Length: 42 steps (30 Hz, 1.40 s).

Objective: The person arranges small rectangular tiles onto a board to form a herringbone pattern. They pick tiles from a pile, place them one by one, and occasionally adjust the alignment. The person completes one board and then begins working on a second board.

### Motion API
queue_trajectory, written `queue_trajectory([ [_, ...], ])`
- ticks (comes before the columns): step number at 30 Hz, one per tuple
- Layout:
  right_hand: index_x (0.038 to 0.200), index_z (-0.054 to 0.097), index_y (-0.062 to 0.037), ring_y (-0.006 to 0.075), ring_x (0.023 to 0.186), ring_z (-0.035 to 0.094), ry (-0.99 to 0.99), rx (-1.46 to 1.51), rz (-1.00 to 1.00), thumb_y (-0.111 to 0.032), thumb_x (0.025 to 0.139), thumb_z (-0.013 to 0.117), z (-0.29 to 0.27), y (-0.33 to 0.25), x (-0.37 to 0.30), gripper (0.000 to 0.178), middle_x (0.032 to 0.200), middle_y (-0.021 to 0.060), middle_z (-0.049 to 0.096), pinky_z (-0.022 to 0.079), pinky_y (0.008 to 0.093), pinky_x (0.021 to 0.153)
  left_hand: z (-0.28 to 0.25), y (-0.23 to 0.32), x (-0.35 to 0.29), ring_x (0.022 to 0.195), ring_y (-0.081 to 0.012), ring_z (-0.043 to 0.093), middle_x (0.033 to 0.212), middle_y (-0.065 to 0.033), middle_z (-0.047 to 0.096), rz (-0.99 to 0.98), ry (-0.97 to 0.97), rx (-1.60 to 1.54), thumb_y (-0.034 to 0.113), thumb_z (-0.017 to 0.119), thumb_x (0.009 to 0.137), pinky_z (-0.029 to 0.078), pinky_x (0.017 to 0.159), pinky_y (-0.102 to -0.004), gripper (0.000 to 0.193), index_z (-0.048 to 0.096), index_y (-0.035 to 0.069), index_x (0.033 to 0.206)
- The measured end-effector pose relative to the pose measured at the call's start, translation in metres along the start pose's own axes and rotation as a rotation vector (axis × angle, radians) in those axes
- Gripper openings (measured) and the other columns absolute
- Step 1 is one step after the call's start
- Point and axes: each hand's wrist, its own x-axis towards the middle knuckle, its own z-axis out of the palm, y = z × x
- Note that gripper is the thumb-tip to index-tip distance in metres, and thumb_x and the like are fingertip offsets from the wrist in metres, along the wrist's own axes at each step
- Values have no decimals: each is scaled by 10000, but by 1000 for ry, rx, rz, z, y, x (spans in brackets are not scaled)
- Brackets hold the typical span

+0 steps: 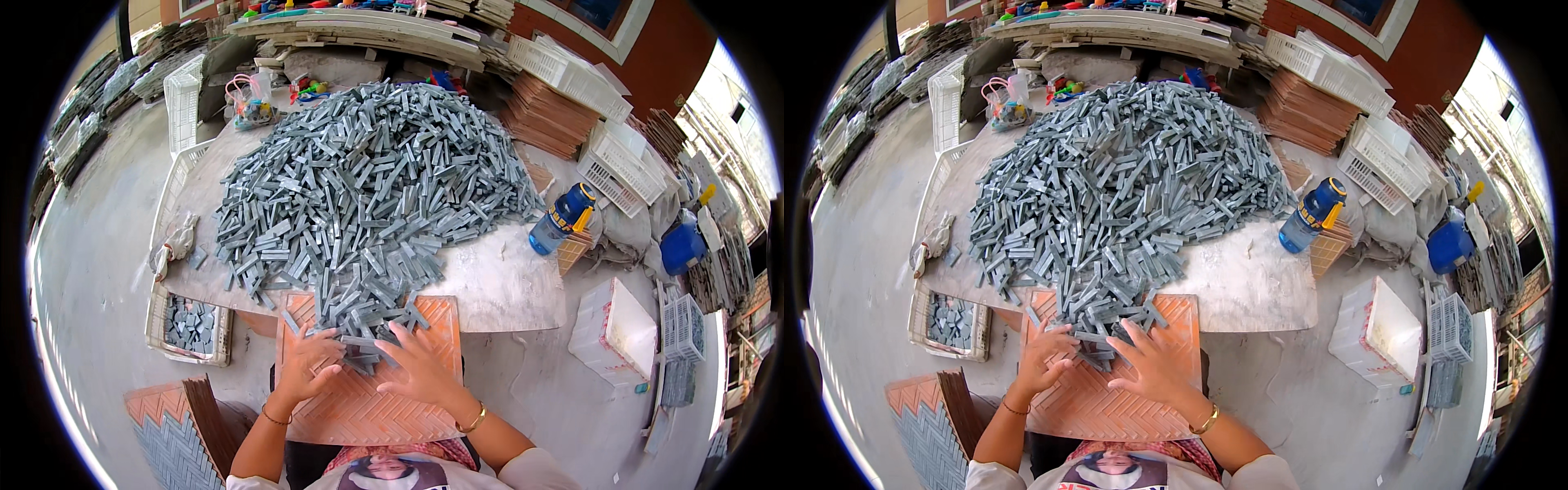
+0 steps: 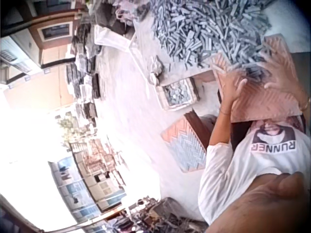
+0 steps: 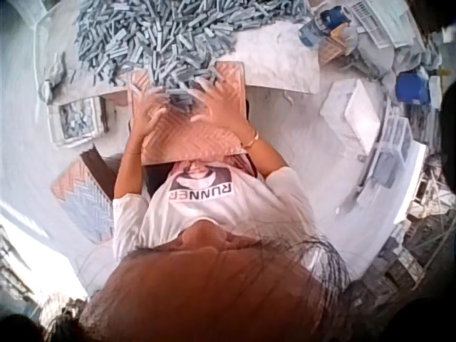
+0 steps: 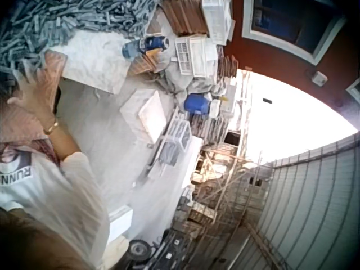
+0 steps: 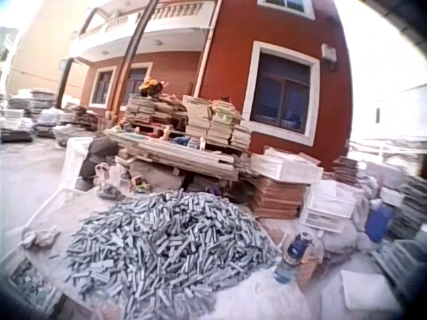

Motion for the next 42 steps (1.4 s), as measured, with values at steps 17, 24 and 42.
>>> queue_trajectory([
  [17,1323,514,-86,407,1310,367,135,-77,270,-530,896,525,39,65,63,616,1406,243,407,281,482,1078,15,-43,29,1298,-356,398,1429,-178,409,-197,137,614,338,626,851,232,1101,-468,570,484,119,1357],
  [24,1234,576,-97,378,1193,438,337,-90,125,-500,798,653,73,19,48,598,1233,163,535,317,492,1005,21,-44,32,1222,-365,453,1326,-193,502,-70,38,287,321,669,792,326,1045,-437,474,610,60,1183],
  [42,1351,468,-78,363,1239,445,81,160,108,-226,773,739,20,-16,-93,656,1370,179,424,378,435,1010,-5,0,-96,1375,-408,291,1457,-223,355,-238,152,121,209,615,812,229,1108,-499,385,584,51,1161],
])
